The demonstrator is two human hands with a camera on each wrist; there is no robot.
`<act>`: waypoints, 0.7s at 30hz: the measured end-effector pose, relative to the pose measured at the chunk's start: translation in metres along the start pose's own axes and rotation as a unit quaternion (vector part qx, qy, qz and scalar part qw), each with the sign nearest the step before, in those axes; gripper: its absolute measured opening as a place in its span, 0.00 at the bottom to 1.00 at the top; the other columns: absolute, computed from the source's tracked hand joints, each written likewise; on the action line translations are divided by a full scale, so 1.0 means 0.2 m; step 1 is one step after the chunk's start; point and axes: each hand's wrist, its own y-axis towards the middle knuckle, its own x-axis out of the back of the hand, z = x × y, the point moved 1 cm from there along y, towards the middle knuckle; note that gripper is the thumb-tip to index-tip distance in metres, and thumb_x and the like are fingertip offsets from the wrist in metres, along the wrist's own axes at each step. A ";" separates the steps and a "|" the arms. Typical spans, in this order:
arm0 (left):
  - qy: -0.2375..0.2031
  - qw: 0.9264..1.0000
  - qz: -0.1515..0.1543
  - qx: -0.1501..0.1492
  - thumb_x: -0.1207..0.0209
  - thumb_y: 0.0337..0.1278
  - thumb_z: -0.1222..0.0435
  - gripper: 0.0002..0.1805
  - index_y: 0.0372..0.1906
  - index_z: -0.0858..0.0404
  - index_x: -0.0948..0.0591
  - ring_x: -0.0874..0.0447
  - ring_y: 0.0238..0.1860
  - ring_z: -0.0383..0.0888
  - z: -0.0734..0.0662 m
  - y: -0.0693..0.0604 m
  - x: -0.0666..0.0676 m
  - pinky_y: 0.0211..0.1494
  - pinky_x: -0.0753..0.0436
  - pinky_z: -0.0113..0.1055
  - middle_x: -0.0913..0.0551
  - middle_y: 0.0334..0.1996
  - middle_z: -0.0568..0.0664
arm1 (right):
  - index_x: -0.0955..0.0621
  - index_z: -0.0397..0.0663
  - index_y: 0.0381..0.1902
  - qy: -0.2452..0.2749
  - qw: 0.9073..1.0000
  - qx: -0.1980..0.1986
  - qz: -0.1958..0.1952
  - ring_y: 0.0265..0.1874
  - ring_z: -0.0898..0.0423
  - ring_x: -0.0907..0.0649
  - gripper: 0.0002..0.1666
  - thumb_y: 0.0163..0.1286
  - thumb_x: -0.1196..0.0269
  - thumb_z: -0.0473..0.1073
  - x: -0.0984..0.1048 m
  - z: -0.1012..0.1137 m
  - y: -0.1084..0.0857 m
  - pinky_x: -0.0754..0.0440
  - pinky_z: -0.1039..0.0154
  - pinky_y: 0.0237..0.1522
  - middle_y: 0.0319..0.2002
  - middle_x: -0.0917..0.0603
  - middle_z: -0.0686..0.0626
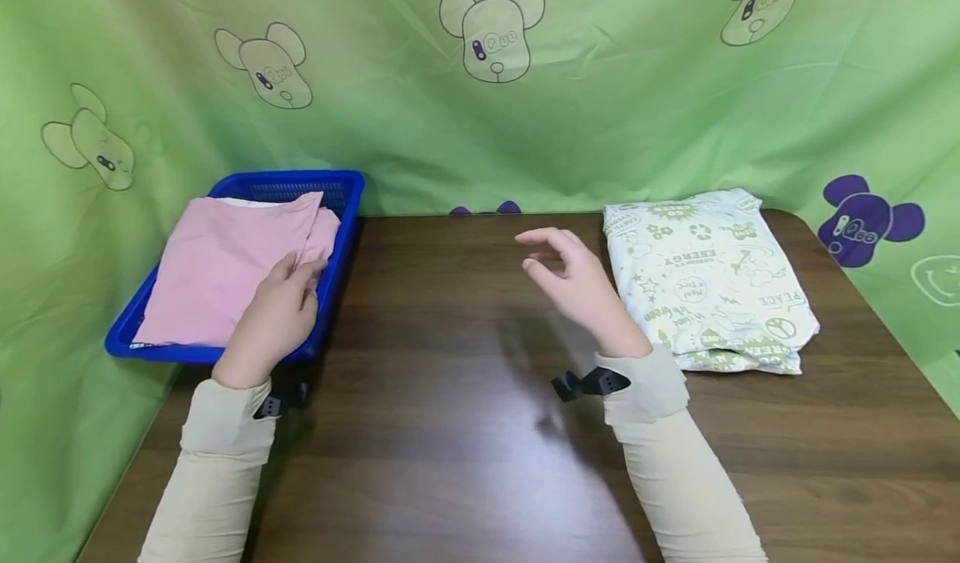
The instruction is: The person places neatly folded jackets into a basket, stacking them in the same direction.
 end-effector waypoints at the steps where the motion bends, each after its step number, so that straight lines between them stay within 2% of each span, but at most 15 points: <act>1: -0.004 1.000 -0.012 -0.005 0.52 0.71 0.71 0.23 0.67 0.73 0.27 0.36 0.66 0.78 -0.01 -0.01 0.00 0.69 0.38 0.68 0.38 0.69 0.80 | 0.21 0.41 0.62 -0.002 1.000 -0.003 -0.002 0.58 0.42 0.20 0.20 0.73 0.41 0.34 0.02 -0.01 -0.01 0.23 0.49 0.63 0.59 0.24 0.40; 7: -0.044 0.995 -0.086 -0.038 0.47 0.67 0.72 0.19 0.61 0.71 0.21 0.32 0.68 0.69 -0.12 0.00 -0.05 0.72 0.38 0.62 0.28 0.66 0.72 | 0.22 0.40 0.62 -0.024 1.000 -0.007 -0.009 0.58 0.43 0.23 0.20 0.73 0.41 0.34 0.11 -0.02 -0.02 0.26 0.46 0.64 0.59 0.22 0.39; 12: -0.112 0.983 -0.130 -0.072 0.46 0.67 0.73 0.16 0.56 0.69 0.18 0.28 0.66 0.61 -0.22 0.03 -0.13 0.72 0.33 0.54 0.22 0.62 0.65 | 0.22 0.42 0.63 -0.046 0.999 -0.020 -0.003 0.58 0.44 0.23 0.20 0.74 0.41 0.37 0.18 -0.02 -0.04 0.27 0.49 0.61 0.60 0.21 0.40; 17: -0.173 0.962 -0.172 -0.122 0.43 0.64 0.73 0.16 0.54 0.66 0.17 0.22 0.59 0.54 -0.34 0.09 -0.23 0.64 0.26 0.47 0.17 0.53 0.60 | 0.23 0.42 0.64 -0.066 0.997 -0.034 -0.004 0.52 0.45 0.21 0.21 0.76 0.42 0.41 0.24 -0.03 -0.06 0.25 0.53 0.52 0.59 0.21 0.40; 19: -0.211 0.953 -0.173 -0.133 0.43 0.63 0.74 0.16 0.54 0.66 0.17 0.20 0.56 0.53 -0.39 0.12 -0.29 0.62 0.25 0.46 0.16 0.51 0.59 | 0.23 0.42 0.65 -0.073 0.996 -0.040 -0.007 0.53 0.43 0.21 0.22 0.77 0.42 0.42 0.27 -0.05 -0.07 0.25 0.51 0.52 0.59 0.21 0.40; 20: -0.242 0.947 -0.165 -0.134 0.43 0.63 0.75 0.17 0.55 0.67 0.18 0.20 0.56 0.52 -0.41 0.14 -0.32 0.62 0.24 0.44 0.16 0.51 0.59 | 0.23 0.43 0.64 -0.076 0.996 -0.046 -0.010 0.53 0.42 0.20 0.22 0.77 0.43 0.43 0.28 -0.05 -0.07 0.25 0.49 0.52 0.59 0.21 0.40; 21: -0.285 0.937 -0.149 -0.133 0.44 0.62 0.76 0.17 0.56 0.68 0.19 0.19 0.55 0.53 -0.43 0.15 -0.35 0.62 0.23 0.43 0.17 0.51 0.60 | 0.23 0.44 0.65 -0.080 0.995 -0.051 -0.010 0.53 0.41 0.20 0.22 0.77 0.43 0.44 0.30 -0.05 -0.08 0.24 0.48 0.52 0.60 0.22 0.40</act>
